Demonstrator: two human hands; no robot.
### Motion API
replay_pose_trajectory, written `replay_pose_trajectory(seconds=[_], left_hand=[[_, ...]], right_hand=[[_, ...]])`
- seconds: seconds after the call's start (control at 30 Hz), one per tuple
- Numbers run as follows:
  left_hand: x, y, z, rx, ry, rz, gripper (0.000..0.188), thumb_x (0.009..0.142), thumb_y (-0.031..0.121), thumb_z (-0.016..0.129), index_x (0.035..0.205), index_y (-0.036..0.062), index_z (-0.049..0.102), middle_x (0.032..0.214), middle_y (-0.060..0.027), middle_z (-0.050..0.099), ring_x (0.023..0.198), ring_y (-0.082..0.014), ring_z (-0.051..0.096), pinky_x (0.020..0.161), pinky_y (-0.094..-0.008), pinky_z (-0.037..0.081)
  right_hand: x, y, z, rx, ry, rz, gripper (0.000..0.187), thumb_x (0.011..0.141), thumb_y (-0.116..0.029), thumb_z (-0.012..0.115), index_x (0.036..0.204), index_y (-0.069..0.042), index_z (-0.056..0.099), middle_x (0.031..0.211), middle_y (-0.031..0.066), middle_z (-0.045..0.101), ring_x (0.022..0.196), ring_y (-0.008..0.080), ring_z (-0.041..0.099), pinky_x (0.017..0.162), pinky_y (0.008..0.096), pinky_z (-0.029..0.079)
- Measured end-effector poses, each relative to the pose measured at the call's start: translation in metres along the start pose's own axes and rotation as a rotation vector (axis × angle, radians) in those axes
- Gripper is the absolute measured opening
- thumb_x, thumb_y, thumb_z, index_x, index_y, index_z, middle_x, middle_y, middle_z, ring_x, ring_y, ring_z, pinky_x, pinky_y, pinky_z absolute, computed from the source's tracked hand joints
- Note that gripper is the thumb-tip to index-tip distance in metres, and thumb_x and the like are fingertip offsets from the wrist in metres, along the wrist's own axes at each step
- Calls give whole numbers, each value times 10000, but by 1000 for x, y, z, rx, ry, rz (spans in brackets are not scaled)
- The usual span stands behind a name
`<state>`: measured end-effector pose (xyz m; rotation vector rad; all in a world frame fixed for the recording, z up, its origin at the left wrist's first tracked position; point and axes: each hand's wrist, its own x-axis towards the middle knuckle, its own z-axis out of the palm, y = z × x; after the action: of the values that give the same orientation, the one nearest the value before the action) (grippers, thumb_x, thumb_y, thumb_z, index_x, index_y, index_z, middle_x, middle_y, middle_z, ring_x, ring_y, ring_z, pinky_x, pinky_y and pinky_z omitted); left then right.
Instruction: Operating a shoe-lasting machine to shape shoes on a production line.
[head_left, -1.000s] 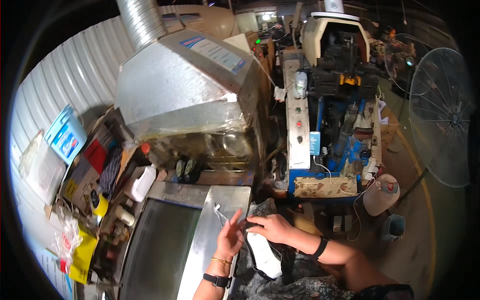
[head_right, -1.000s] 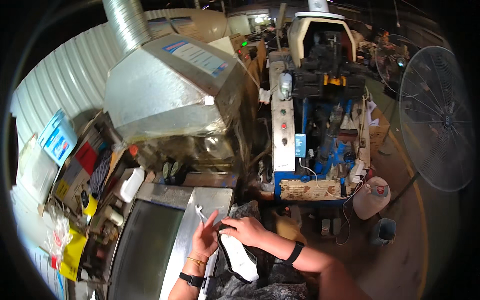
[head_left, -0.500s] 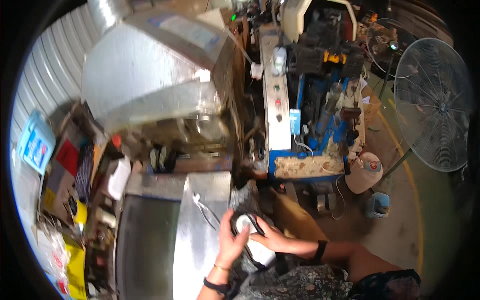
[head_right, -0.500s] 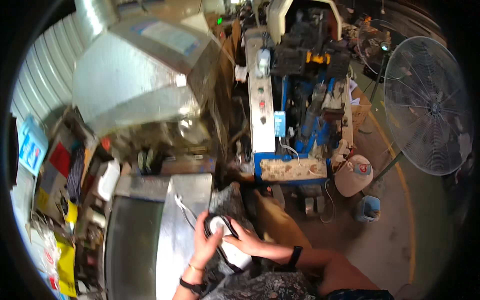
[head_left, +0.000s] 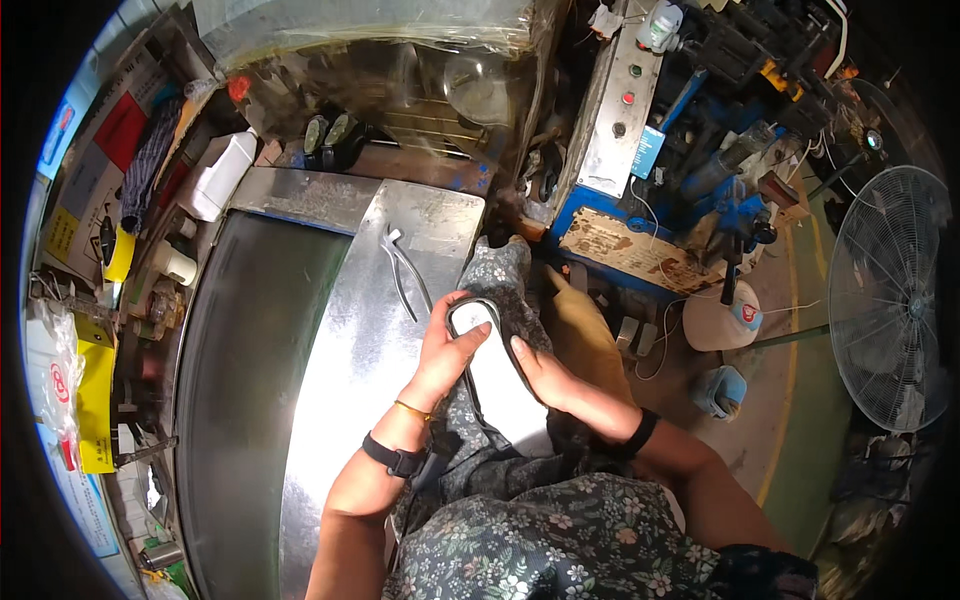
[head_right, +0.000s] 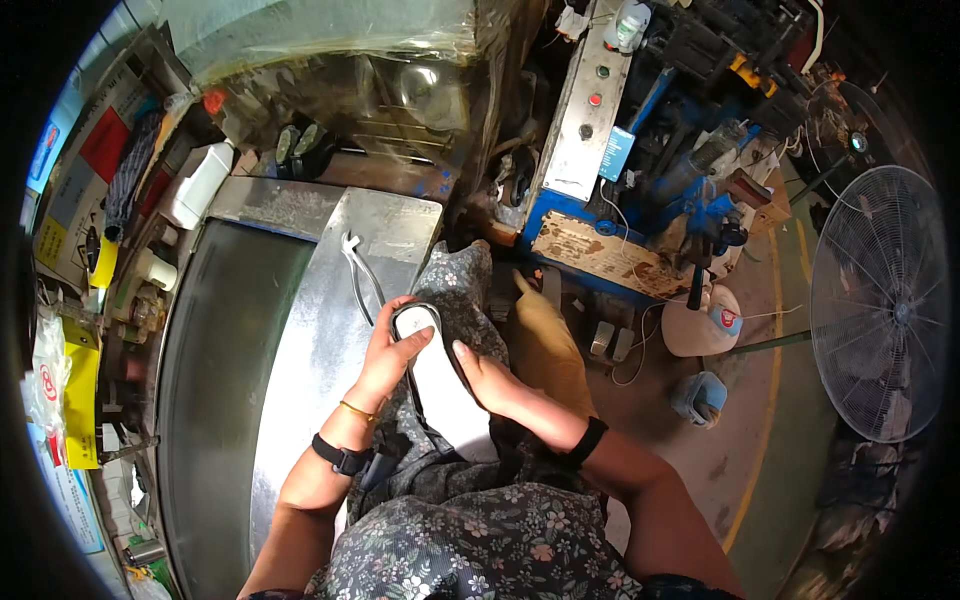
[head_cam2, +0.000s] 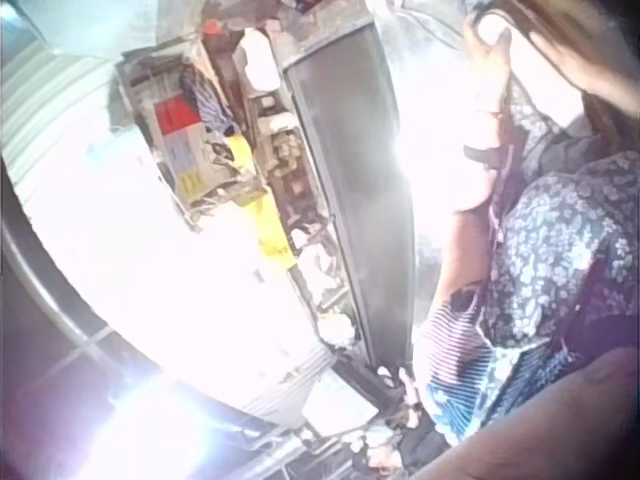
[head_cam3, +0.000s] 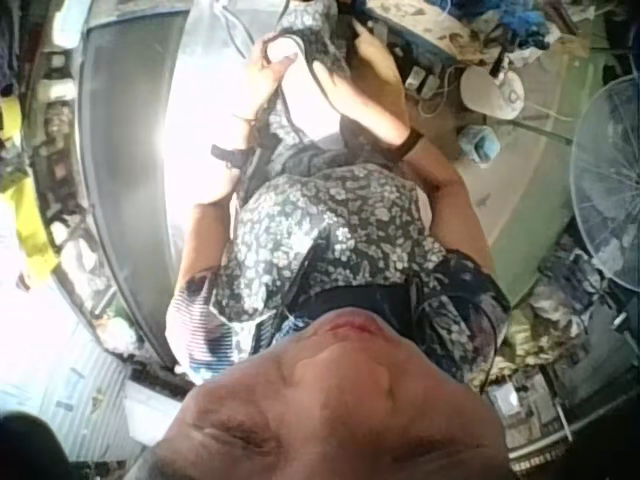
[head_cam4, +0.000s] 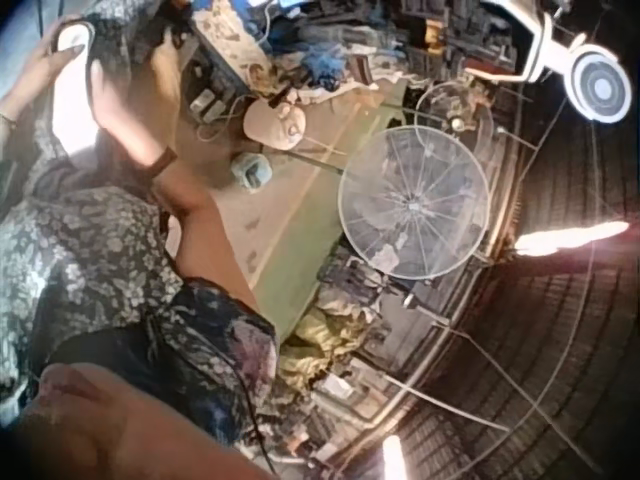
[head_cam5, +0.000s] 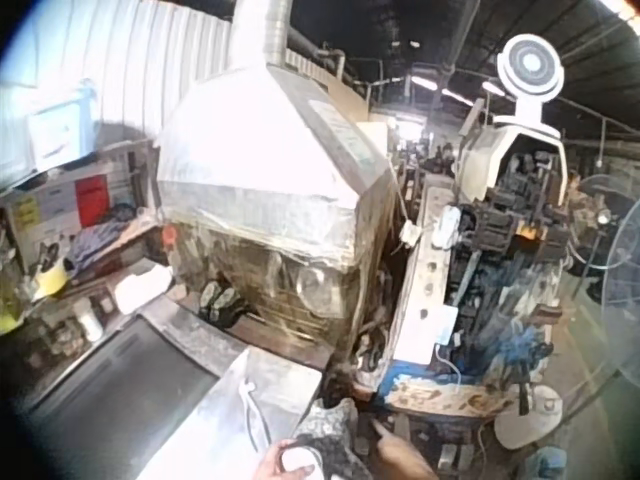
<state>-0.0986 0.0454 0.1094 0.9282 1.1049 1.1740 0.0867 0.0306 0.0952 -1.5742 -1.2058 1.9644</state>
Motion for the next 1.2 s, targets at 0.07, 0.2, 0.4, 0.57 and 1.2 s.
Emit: replay_pose_trajectory(seconds=[0.07, 0.2, 0.4, 0.57, 1.2], left_hand=[[7, -3, -3, 35, 2, -49, 507, 884, 45, 694, 1325, 47, 443, 1089, -39, 611, 988, -128, 576, 867, -267, 484], [17, -5, 0, 79, -11, -25, 536, 885, 39, 692, 1342, 36, 412, 1063, -47, 617, 949, -130, 585, 838, -251, 489], [19, 3, 4, 220, -107, -58, 575, 891, 67, 701, 1376, 27, 395, 1122, -76, 622, 1038, -158, 584, 905, -290, 488], [3, 5, 3, -704, 133, -73, 519, 1034, 341, 434, 1401, -24, 473, 1367, -120, 567, 1238, -229, 541, 1093, -378, 384], [-38, -36, -14, 716, 336, 386, 419, 1022, 279, 477, 1279, -50, 521, 1051, -257, 672, 933, -368, 669, 825, -430, 521]], right_hand=[[-2, -9, 3, -726, 257, -400, 608, 1040, -470, 343, 1045, 65, 632, 895, 216, 710, 855, 376, 688, 806, 425, 536], [4, -25, 3, -1175, 381, -668, 473, 1025, -334, 359, 884, 47, 603, 704, 178, 680, 665, 433, 666, 662, 499, 545], [-20, 12, -20, -226, -107, -344, 641, 1062, -395, 381, 1524, 18, 216, 1455, 232, 432, 1405, 259, 363, 1154, 334, 260], [-11, 18, -4, -77, -6, -380, 759, 1033, -418, 475, 1536, 31, 125, 1412, 242, 471, 1313, 280, 461, 1088, 342, 362], [6, 19, 44, -173, 310, -610, 705, 1017, -343, 476, 1513, 43, 157, 1473, 336, 348, 1344, 445, 411, 1087, 444, 370]])
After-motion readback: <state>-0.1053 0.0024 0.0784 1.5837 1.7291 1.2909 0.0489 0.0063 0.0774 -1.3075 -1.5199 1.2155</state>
